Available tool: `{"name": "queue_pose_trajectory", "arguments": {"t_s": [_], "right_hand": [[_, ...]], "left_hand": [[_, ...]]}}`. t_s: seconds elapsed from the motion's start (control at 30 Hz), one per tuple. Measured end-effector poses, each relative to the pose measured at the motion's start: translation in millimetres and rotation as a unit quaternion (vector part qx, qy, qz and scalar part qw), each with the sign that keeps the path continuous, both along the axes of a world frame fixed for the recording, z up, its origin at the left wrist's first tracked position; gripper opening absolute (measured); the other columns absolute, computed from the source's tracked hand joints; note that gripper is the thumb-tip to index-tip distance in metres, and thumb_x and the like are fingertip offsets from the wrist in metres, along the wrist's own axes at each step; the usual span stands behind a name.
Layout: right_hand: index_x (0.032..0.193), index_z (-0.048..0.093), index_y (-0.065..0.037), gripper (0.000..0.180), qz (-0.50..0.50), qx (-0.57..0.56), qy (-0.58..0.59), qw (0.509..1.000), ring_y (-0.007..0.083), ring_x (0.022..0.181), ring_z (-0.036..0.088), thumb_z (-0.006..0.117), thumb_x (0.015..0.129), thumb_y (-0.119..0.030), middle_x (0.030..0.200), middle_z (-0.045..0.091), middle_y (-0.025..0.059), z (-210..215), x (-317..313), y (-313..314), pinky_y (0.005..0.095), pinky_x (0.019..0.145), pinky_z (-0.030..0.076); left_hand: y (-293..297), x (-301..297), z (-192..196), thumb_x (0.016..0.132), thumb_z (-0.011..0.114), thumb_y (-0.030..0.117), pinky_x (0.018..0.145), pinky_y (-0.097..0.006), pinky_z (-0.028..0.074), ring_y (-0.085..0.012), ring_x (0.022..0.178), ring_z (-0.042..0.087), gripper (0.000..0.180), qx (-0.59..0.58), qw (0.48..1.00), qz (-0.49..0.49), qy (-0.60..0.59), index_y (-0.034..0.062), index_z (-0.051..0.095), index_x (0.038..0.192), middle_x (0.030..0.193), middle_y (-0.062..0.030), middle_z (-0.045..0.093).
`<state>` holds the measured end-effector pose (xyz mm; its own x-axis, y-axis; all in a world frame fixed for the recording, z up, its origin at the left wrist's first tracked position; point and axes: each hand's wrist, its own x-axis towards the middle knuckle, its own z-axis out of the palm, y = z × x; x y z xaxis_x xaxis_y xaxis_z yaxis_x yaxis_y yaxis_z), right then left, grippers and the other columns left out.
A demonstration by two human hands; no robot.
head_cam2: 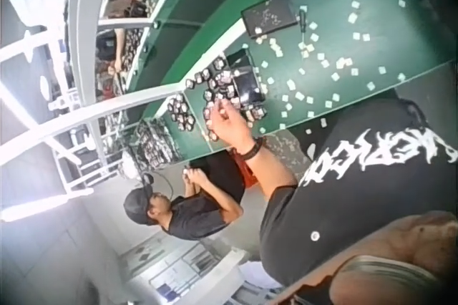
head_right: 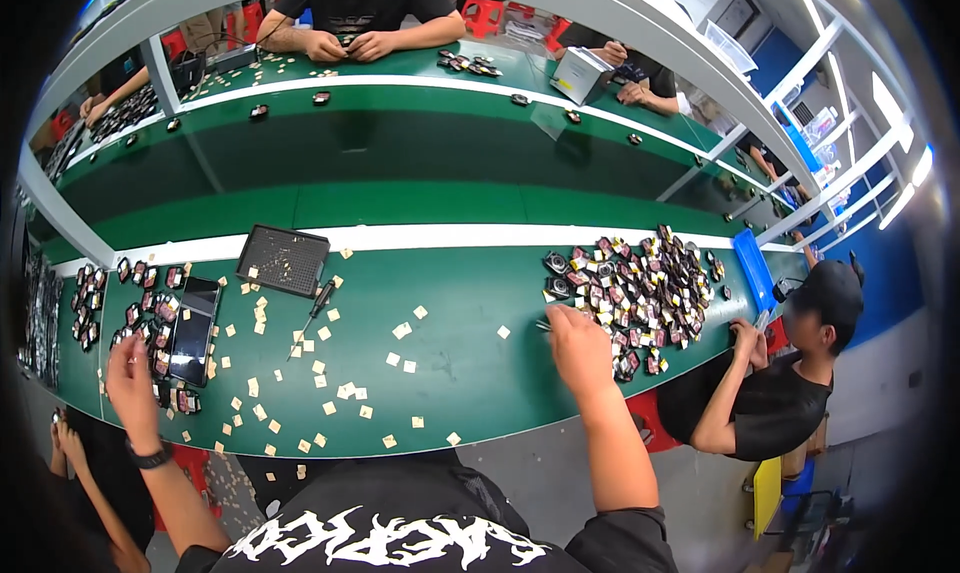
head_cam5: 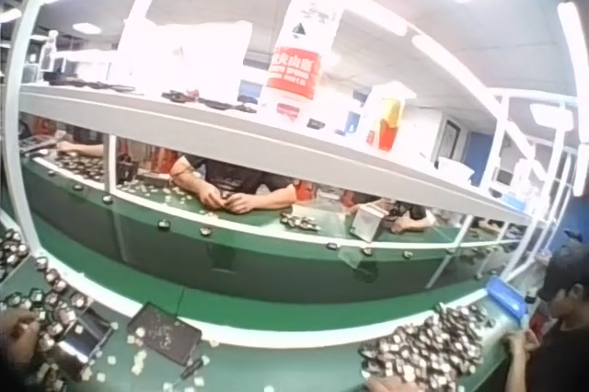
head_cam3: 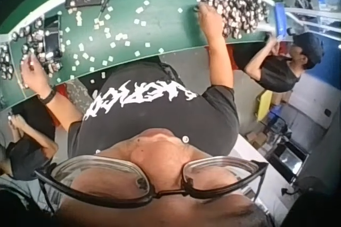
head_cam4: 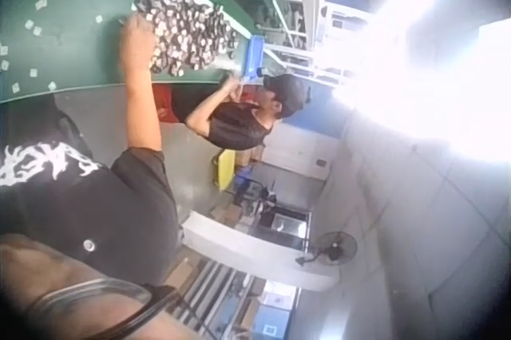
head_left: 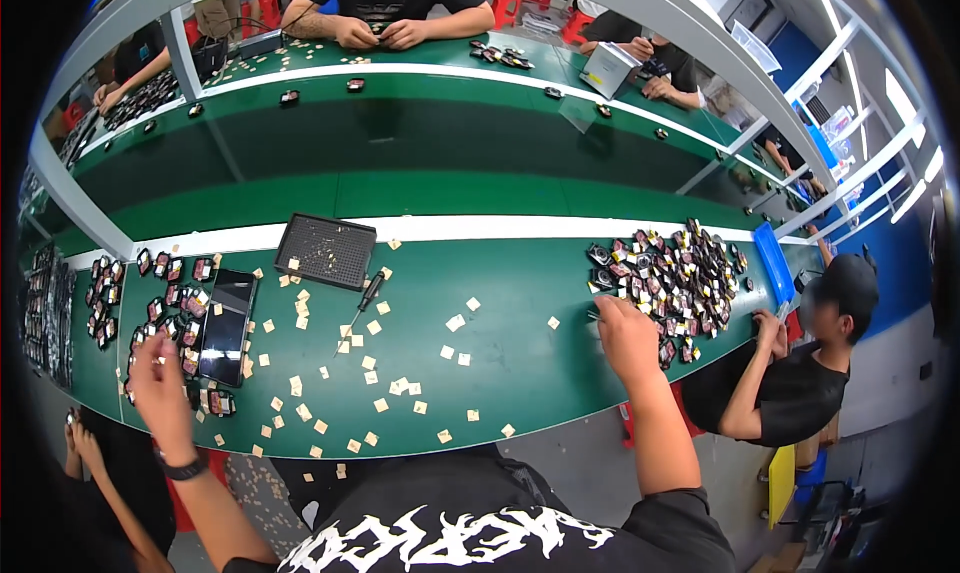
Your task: Assembling small electronic components at a factory workbench.
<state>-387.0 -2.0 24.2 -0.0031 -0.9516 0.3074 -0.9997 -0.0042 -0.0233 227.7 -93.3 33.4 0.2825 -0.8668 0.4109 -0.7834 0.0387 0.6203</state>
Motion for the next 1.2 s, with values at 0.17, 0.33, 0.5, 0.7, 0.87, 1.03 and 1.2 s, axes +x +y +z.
{"name": "queue_pose_trajectory", "arguments": {"t_s": [0.17,0.33,0.5,0.7,0.87,1.03,1.2], "right_hand": [[0.111,0.068,-0.006,0.031,0.145,-0.075,-0.064,0.985,0.027,0.067,0.067,0.071,0.08,-0.006,0.107,0.075,0.0123,9.6,68.2,9.5,0.0351,0.059,0.056],[0.104,0.073,-0.012,0.027,0.374,-0.161,-0.08,0.91,0.0085,0.06,0.055,0.075,0.077,-0.008,0.113,0.075,0.0055,23.6,149.1,18.7,0.0234,0.05,0.045],[0.109,0.073,-0.01,0.034,0.34,-0.12,-0.2,0.911,0.0124,0.063,0.056,0.078,0.075,-0.005,0.118,0.072,0.0072,-0.8,164.7,25.1,0.0259,0.053,0.049],[0.124,0.065,0.001,0.026,0.185,0.083,-0.507,0.838,0.0203,0.083,0.065,0.06,0.1,-0.002,0.108,0.066,0.014,20.0,166.7,49.7,0.0308,0.081,0.053],[0.127,0.051,0.001,0.025,0.025,0.245,-0.713,0.657,0.0133,0.072,0.061,0.054,0.104,-0.005,0.093,0.067,0.0114,29.5,173.8,57.6,0.0259,0.066,0.05],[0.115,0.046,-0.006,0.014,-0.02,0.276,-0.87,0.408,0.0092,0.058,0.053,0.054,0.104,-0.004,0.089,0.068,0.0137,11.0,185.9,65.8,0.0218,0.049,0.04],[0.111,0.049,-0.005,0.012,-0.025,0.343,-0.824,0.45,0.0082,0.064,0.059,0.057,0.103,-0.007,0.094,0.071,0.0106,3.3,179.6,80.8,0.0221,0.057,0.047]], "left_hand": [[52.5,-159.6,-6.2,0.106,0.054,0.027,0.056,-0.021,0.046,-0.0081,0.065,0.059,0.033,0.258,0.788,-0.301,0.471,0.0044,0.061,0.128,0.095,-0.0088,0.073],[60.1,-243.6,-15.7,0.111,0.036,0.039,0.065,-0.024,0.051,-0.0135,0.082,0.063,0.048,0.494,0.395,-0.382,0.674,-0.0001,0.052,0.136,0.112,-0.0102,0.066],[56.0,-239.2,-13.2,0.107,0.05,0.018,0.066,-0.024,0.051,-0.0113,0.085,0.063,0.036,0.466,0.464,-0.371,0.655,0.0,0.05,0.138,0.107,-0.0067,0.065],[67.2,-239.7,-18.2,0.104,0.054,0.007,0.068,-0.024,0.052,-0.0121,0.088,0.066,0.035,0.423,0.616,-0.374,0.549,0.0005,0.05,0.138,0.11,-0.0089,0.068],[73.0,-243.3,-7.5,0.102,0.054,0.004,0.074,-0.025,0.053,-0.0124,0.09,0.067,0.039,0.401,0.707,-0.397,0.427,-0.0005,0.048,0.14,0.109,-0.0096,0.068],[77.3,-246.1,-10.0,0.098,0.054,0.003,0.086,-0.032,0.052,-0.0181,0.094,0.066,0.047,0.271,0.803,-0.466,0.253,-0.0021,0.044,0.144,0.109,-0.0126,0.067],[78.8,-244.6,-9.2,0.099,0.053,0.003,0.089,-0.033,0.051,-0.0204,0.097,0.065,0.047,0.319,0.773,-0.469,0.285,-0.0015,0.044,0.144,0.113,-0.0138,0.065]]}}
